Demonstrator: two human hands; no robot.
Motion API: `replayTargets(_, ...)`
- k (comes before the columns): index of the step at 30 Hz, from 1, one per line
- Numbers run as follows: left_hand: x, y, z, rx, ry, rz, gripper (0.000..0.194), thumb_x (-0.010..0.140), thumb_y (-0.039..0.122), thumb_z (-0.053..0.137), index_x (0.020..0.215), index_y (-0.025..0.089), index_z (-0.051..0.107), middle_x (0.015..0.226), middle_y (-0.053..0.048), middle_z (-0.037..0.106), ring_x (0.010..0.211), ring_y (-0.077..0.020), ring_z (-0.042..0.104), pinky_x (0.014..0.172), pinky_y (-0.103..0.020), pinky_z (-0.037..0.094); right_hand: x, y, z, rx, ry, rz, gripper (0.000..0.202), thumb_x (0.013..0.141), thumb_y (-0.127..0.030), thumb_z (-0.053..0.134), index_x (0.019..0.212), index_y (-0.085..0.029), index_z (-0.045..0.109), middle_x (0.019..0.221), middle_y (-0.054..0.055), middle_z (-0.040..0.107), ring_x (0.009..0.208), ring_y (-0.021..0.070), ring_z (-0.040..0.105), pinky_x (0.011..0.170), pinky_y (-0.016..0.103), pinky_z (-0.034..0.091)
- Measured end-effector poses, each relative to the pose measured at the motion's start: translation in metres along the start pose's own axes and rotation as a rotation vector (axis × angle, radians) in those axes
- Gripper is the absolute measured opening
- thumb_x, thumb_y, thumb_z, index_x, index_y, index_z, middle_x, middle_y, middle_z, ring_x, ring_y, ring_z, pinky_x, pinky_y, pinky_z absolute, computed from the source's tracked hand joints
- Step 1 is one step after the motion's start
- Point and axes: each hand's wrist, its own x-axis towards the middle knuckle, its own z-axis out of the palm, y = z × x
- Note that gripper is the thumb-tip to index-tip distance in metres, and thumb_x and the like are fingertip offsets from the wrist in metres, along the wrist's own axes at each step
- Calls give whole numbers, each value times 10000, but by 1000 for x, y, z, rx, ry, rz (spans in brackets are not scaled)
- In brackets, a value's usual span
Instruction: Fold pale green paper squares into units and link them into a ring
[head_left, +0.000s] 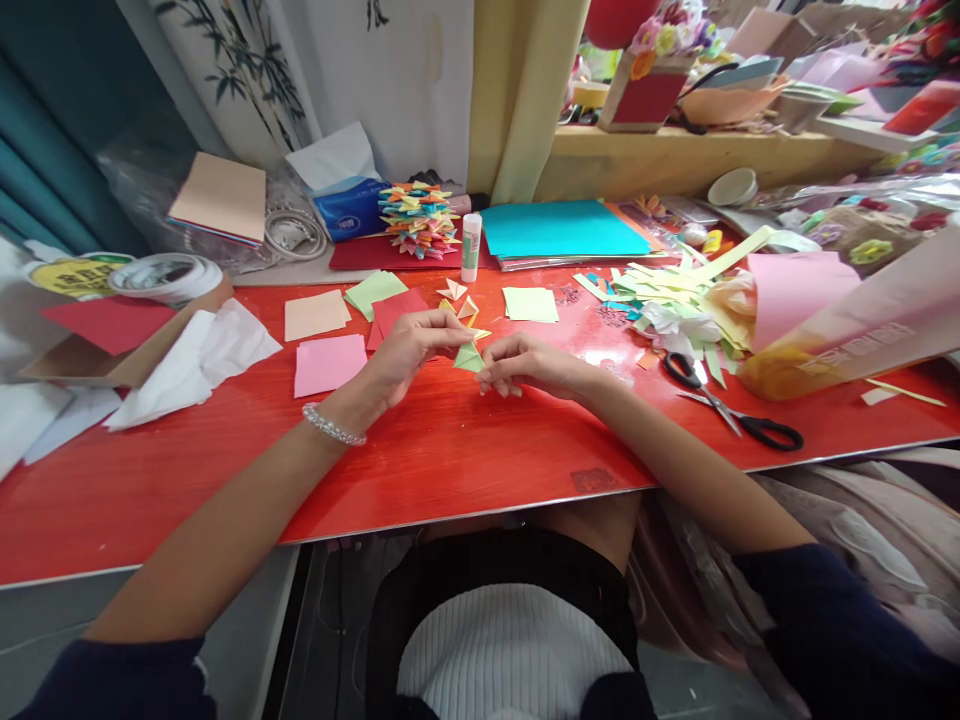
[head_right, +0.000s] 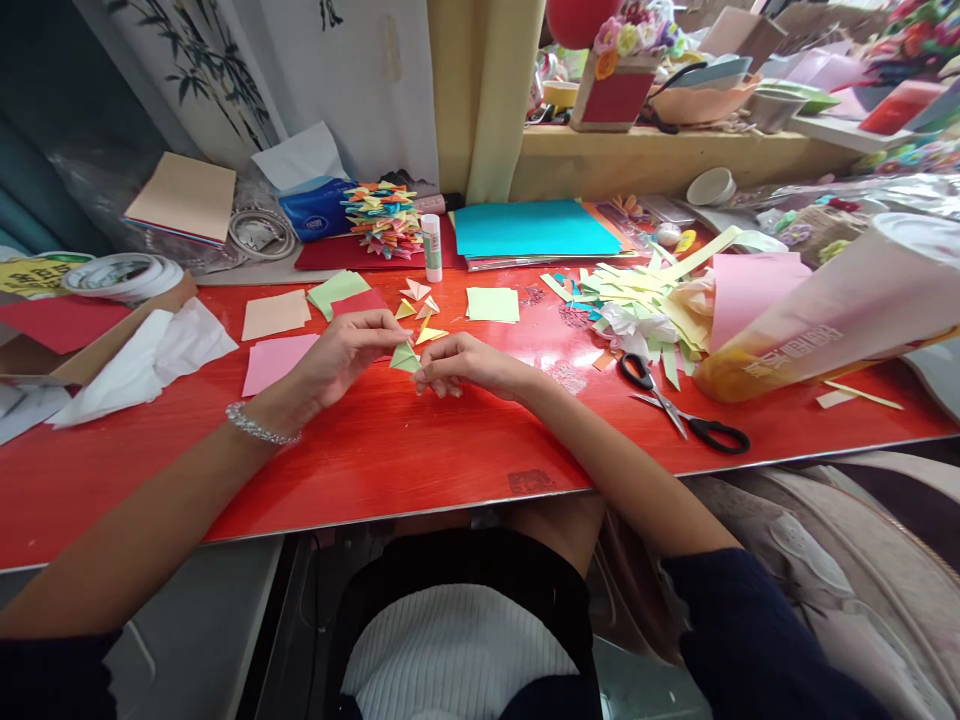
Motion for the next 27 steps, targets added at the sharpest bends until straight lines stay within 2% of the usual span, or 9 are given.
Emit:
replayTargets(4,2,1,-3,141,25,19,241,760,366,684,633,171,622,647,-7,573,629,-103,508,659,-273,432,2,6,-2,-17,-34,32,199,790,-255,680,642,-125,650,552,-19,612,439,34,445,441,187,320)
replayTargets(6,3,1,-3,174,54,15,329,805,469,625,672,169,637,675,-25,592,647,-109,522,644,-267,434,2,8,-3,-7,-24,29,213,789,-268,688,638,-124,644,557,-16,618,437,31,445,438,183,316)
replayTargets(9,4,-2,-3,247,-5,-48,428,820,566,563,684,164,621,716,-49,620,659,-119,544,623,-268,435,4,9,-3,31,26,31,214,780,-289,697,658,-121,648,555,-17,615,426,29,438,424,184,306)
replayTargets(12,4,-6,-1,335,-82,-68,358,745,483,691,639,164,568,652,-23,589,613,-111,526,590,-264,414,7,11,1,54,132,44,185,784,-296,678,748,-114,671,536,-30,591,420,35,446,413,186,305)
replayTargets(16,2,-10,1,339,-15,-49,367,741,424,706,576,169,500,562,9,523,529,-88,464,527,-254,354,9,12,8,9,237,38,166,768,-272,657,700,-121,650,529,-24,585,427,43,453,417,193,311)
replayTargets(19,3,-10,0,316,-38,-45,369,718,436,724,571,166,521,579,1,553,551,-91,487,540,-248,374,9,12,10,12,252,16,171,763,-280,650,690,-125,651,502,-35,555,410,39,418,405,198,278)
replayTargets(24,8,-11,-7,292,-111,-8,308,754,460,675,688,161,636,688,-17,601,661,-107,538,612,-247,419,7,9,8,43,265,26,179,749,-295,661,679,-132,637,484,-39,537,405,39,407,396,197,251)
replayTargets(27,9,-10,-10,306,-98,-40,308,722,462,702,744,162,634,737,-18,612,680,-116,540,636,-263,423,7,7,7,24,248,62,200,744,-312,671,663,-132,641,482,-35,548,400,40,414,399,200,270)
